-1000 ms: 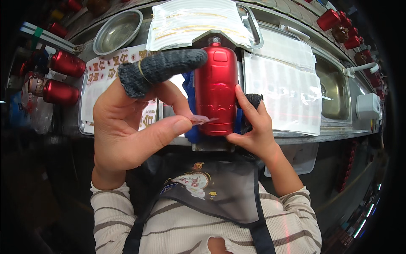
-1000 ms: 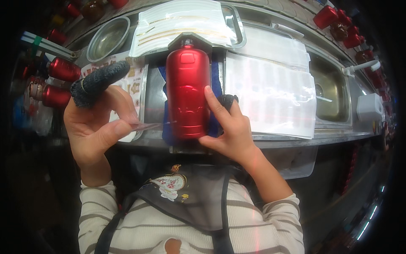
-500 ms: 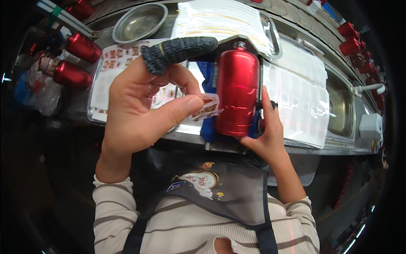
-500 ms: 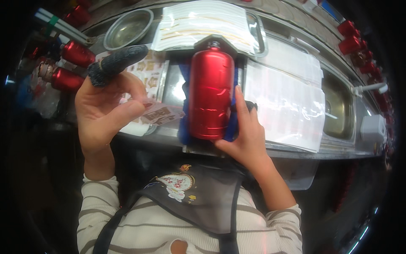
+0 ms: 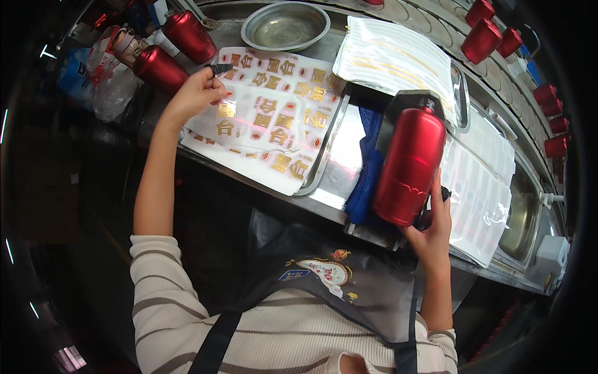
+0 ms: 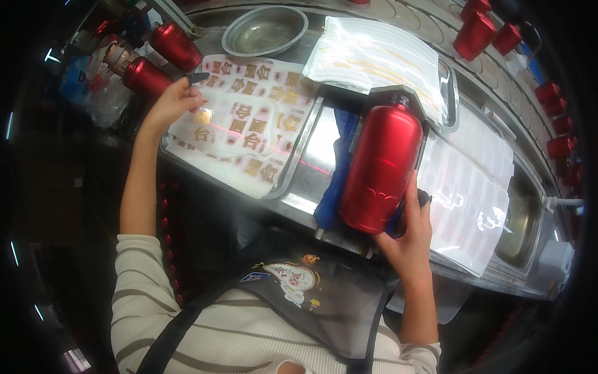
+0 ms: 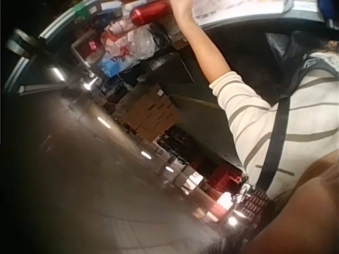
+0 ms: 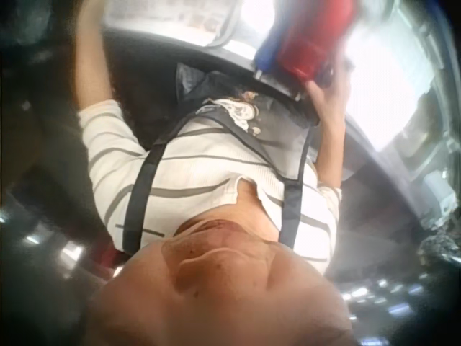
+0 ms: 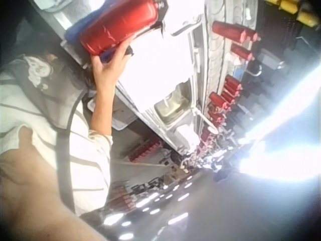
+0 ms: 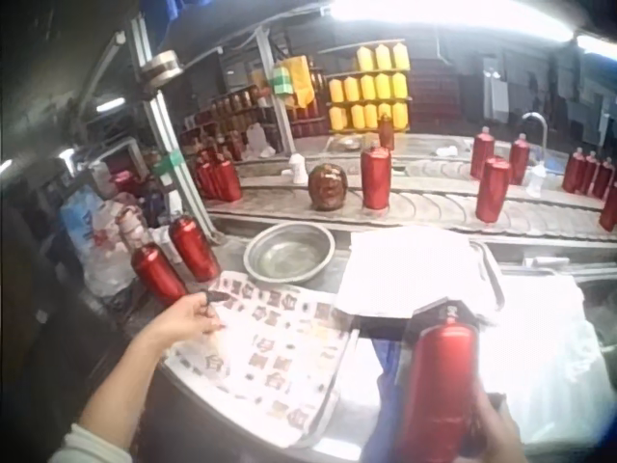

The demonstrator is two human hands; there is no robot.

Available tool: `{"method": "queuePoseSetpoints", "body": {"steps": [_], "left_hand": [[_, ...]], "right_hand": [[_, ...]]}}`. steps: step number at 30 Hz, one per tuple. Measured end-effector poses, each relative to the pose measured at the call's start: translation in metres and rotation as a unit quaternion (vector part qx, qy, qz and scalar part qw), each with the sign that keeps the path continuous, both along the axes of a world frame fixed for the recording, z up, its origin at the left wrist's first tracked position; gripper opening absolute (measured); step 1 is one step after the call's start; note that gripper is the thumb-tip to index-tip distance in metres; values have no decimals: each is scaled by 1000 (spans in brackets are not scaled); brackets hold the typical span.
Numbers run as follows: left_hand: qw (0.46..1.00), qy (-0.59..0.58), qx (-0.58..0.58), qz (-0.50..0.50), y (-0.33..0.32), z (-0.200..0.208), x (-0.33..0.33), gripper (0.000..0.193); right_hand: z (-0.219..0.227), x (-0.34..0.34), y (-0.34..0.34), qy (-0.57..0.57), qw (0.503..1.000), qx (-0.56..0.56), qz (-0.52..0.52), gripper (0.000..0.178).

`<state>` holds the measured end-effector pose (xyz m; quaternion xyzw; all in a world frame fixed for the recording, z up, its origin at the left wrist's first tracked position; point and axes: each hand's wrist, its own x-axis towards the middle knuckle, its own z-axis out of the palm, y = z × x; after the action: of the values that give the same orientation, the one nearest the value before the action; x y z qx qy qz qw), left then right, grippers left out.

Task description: The person applies gold stickers to red cylindrical containers. They peel stickers from a sheet, align them on the container, and smooth them with a blue squeegee. The person repeats this process on multiple containers.

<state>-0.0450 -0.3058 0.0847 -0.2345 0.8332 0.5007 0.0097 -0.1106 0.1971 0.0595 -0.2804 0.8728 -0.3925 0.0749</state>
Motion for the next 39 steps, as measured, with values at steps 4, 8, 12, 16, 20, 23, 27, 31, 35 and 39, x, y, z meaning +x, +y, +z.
{"method": "queuePoseSetpoints", "body": {"steps": [4, 8, 12, 16, 20, 23, 27, 31, 35, 39], "left_hand": [[966, -60, -250, 2, -15, -34, -1, 22], [906, -22, -423, 28, 35, 0, -13, 18], [977, 108, -183, 21, 65, 4, -54, 20], [985, 121, -125, -18, 117, 3, -130, 24], [965, 61, -255, -18, 119, -14, -200, 47], [970, 22, -241, -7, 118, -25, -205, 73], [997, 9, -66, 24, 123, -35, -193, 82], [996, 0, -84, 21, 134, -37, -198, 73], [997, 31, -63, 45, 128, -57, -206, 68], [996, 58, -55, 47, 122, -51, -201, 51]], "right_hand": [[21, 0, 1, -117, 990, 62, -50, 107], [21, -9, 12, -40, 999, -18, 16, 115], [31, -22, 16, -172, 978, -112, -26, 92], [24, -32, -1, -149, 967, -187, -83, 59], [26, -45, -1, -97, 976, -158, -114, 54], [22, -55, 19, -65, 977, -144, -144, 52], [21, -71, 34, -106, 962, -150, -201, 51], [23, -73, 22, -140, 958, -159, -191, 50], [17, -73, 20, -134, 968, -149, -152, 51], [20, -81, 26, -130, 970, -136, -152, 49]]}}
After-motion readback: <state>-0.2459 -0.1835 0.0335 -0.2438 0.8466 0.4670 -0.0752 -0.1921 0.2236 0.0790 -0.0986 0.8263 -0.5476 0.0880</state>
